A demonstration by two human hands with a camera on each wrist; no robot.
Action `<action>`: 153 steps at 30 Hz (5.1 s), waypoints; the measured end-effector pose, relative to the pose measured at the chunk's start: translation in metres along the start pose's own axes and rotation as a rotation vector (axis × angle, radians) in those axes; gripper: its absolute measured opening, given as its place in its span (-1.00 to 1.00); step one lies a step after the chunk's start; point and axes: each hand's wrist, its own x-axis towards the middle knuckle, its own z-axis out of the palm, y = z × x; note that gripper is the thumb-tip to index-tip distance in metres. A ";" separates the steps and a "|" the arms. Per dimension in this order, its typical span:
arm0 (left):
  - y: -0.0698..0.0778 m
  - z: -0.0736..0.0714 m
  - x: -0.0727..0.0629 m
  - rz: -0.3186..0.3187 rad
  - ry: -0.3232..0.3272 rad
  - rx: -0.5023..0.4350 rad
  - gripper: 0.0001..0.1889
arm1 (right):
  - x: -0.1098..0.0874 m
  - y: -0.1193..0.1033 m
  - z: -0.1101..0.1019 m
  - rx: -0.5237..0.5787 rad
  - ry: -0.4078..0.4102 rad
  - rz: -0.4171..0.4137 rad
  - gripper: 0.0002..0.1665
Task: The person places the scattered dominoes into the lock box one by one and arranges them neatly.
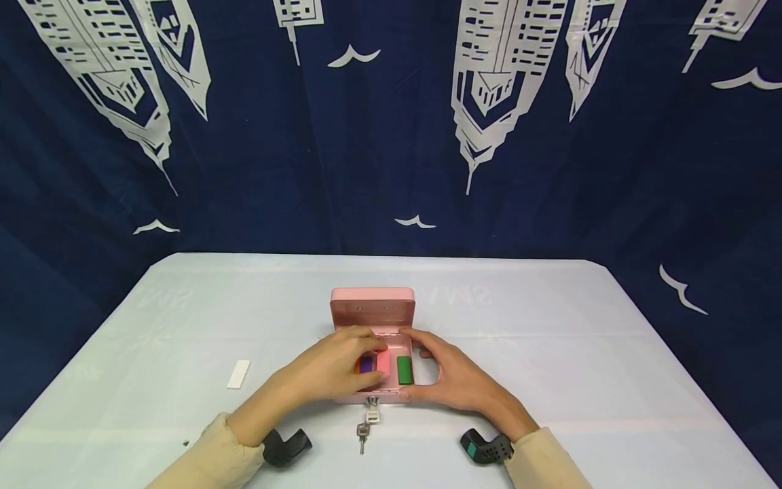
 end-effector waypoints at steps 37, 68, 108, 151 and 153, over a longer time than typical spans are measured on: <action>0.004 0.023 0.015 -0.049 -0.049 -0.011 -0.58 | -0.001 0.002 0.001 0.024 0.007 0.016 0.08; 0.004 0.018 0.014 -0.042 -0.047 0.006 -0.58 | -0.001 0.000 0.000 0.010 0.012 0.024 0.08; -0.024 -0.044 -0.036 -0.065 -0.046 -0.177 -0.53 | 0.000 -0.001 0.000 0.011 0.003 0.041 0.08; -0.126 -0.069 -0.110 -0.296 -0.123 -0.221 -0.33 | -0.002 -0.001 0.001 -0.011 0.009 0.052 0.07; -0.128 -0.069 -0.111 -0.302 -0.136 -0.225 -0.35 | -0.003 -0.001 0.000 -0.011 0.016 0.054 0.07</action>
